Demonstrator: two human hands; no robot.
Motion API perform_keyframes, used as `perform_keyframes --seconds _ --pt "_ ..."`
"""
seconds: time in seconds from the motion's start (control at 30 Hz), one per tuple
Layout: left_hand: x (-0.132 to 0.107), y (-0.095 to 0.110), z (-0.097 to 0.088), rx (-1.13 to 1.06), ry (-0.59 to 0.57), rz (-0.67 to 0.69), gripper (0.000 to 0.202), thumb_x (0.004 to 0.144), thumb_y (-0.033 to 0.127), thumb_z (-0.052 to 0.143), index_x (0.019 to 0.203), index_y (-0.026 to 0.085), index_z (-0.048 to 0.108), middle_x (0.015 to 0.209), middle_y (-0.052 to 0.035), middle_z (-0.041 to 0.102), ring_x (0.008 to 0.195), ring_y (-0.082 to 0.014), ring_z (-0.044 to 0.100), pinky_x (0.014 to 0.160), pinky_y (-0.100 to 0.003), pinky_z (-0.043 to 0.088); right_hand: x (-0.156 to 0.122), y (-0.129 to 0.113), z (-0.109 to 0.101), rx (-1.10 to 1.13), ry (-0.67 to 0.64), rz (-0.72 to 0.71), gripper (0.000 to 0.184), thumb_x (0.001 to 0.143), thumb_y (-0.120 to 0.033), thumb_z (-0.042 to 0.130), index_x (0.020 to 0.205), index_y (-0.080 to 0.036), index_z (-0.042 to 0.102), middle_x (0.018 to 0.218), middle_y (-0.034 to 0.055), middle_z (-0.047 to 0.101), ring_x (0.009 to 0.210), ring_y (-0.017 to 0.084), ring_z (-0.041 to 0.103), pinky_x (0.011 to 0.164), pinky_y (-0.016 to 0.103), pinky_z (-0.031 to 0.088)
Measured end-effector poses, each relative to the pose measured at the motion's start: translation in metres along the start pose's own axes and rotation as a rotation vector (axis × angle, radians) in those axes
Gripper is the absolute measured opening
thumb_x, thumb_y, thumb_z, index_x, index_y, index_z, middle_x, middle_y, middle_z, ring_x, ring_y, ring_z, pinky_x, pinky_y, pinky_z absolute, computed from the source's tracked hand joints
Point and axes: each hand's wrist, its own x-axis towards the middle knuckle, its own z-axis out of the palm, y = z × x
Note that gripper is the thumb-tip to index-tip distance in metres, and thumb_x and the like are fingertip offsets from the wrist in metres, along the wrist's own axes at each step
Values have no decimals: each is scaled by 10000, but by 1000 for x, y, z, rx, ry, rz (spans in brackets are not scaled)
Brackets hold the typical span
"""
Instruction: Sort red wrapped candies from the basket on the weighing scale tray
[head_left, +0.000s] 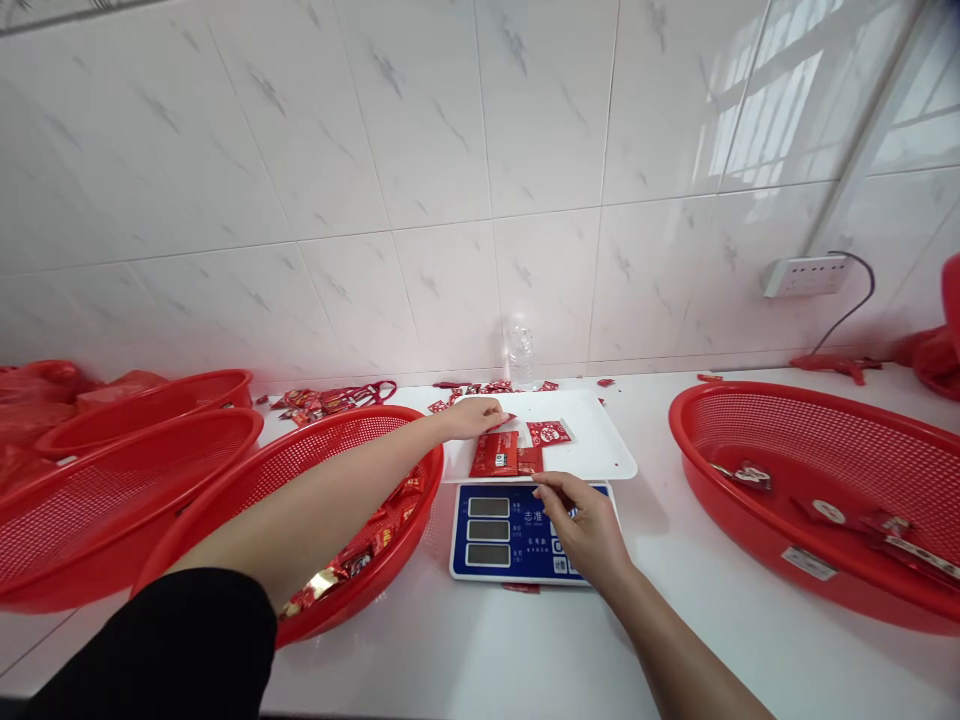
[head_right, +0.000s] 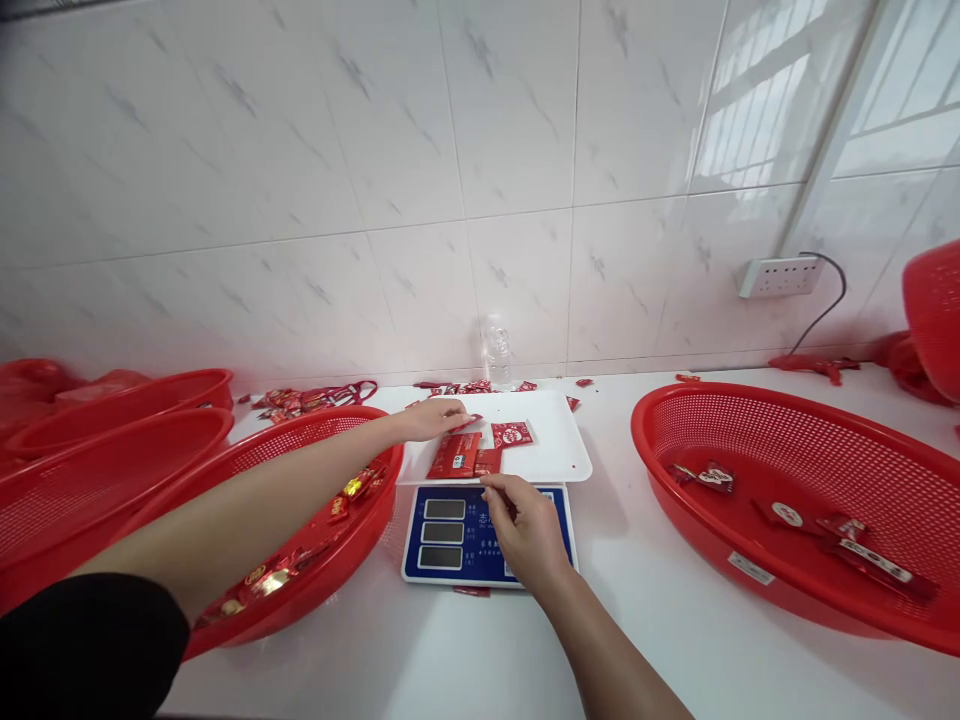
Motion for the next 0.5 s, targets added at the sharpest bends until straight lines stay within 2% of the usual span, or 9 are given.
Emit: perform_keyframes --seconds 0.1,0.17,0.2,0.23,0.3,0.33,0.43,0.5 --pt "-24 -23 -15 -115 201 -67 280 844 441 455 840 193 586 805 -3 643 771 -169 582 693 -261 434 -2 -1 -1 -12 -9 0 250 906 -368 488 1016 -228 663 891 37 703 747 163 641 646 274 519" --pt "-47 -45 -19 -166 407 -176 232 837 398 458 855 192 561 768 7 617 738 -155 574 694 -260 442 -5 -3 -2 -24 -6 -3 247 904 -368 493 1010 -228 666 873 38 703 720 164 640 634 280 519" --pt "-61 -57 -18 -158 474 -247 216 842 376 441 872 191 550 763 8 606 729 -152 571 696 -263 447 -6 -4 -3 -29 -3 -5 245 903 -369 496 1008 -226 666 867 40 703 708 165 640 632 285 519" --pt "-76 -68 -15 -136 492 -315 212 851 356 419 895 190 544 771 3 601 731 -153 571 702 -270 452 -8 -4 -3 -32 -1 -8 245 902 -369 500 1008 -224 667 866 44 703 705 167 640 631 288 521" --pt "-107 -87 -5 -92 411 -427 212 843 349 439 907 185 558 778 -10 608 740 -168 580 710 -290 466 -10 -5 -3 -38 0 -21 241 899 -370 508 1006 -225 669 866 47 705 705 170 642 634 292 525" --pt "-121 -94 1 -86 316 -450 215 816 362 497 908 184 577 793 -19 622 756 -181 590 723 -301 474 -11 -5 -3 -41 -2 -28 238 897 -369 513 1006 -227 670 866 46 706 710 171 644 637 292 526" --pt "-150 -103 22 -46 -4 -358 403 651 377 718 1005 204 632 1025 -72 653 962 -256 593 849 -346 467 -14 -4 -2 -49 -13 -41 227 890 -368 528 1006 -234 671 856 35 709 708 167 647 632 284 526" --pt "-157 -102 32 40 -144 -278 504 664 380 722 1132 229 611 1225 -111 577 1122 -306 524 940 -386 424 -14 -4 -2 -56 -21 -29 231 890 -372 526 1009 -236 669 856 32 711 705 165 651 632 281 529"
